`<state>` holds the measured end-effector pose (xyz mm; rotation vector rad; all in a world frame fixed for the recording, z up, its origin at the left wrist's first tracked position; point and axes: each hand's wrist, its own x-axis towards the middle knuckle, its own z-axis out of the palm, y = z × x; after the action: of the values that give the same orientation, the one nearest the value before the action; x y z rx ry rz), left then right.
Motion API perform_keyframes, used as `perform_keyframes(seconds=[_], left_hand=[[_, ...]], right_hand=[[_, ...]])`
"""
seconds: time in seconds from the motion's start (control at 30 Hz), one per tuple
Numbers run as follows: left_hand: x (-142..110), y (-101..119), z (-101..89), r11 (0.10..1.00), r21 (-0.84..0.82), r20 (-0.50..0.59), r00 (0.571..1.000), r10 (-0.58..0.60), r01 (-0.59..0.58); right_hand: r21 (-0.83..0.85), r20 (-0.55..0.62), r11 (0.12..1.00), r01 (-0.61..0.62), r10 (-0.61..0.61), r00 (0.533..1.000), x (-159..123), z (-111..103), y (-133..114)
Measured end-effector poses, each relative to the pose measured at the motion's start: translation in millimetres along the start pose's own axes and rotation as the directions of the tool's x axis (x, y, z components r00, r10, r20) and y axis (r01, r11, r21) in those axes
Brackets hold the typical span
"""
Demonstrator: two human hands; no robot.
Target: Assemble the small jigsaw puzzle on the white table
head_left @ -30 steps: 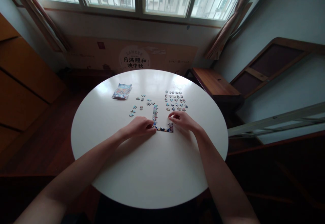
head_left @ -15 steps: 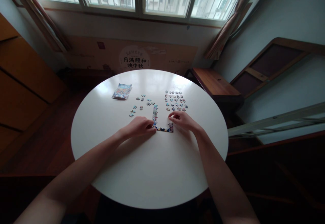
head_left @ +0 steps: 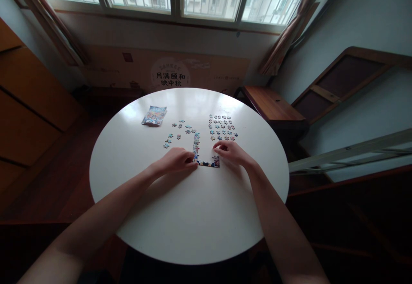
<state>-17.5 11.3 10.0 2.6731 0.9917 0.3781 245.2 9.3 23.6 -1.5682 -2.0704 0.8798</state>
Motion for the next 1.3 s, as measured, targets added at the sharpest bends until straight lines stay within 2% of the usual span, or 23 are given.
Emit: perform_keyframes(seconds=[1.3], left_hand=[[0.3,0.7,-0.9,1.0,0.016,0.015,1.0,-0.007,0.006]], right_hand=[[0.019,0.01,1.0,-0.018,0.017,1.0,0.8,0.0,1.0]])
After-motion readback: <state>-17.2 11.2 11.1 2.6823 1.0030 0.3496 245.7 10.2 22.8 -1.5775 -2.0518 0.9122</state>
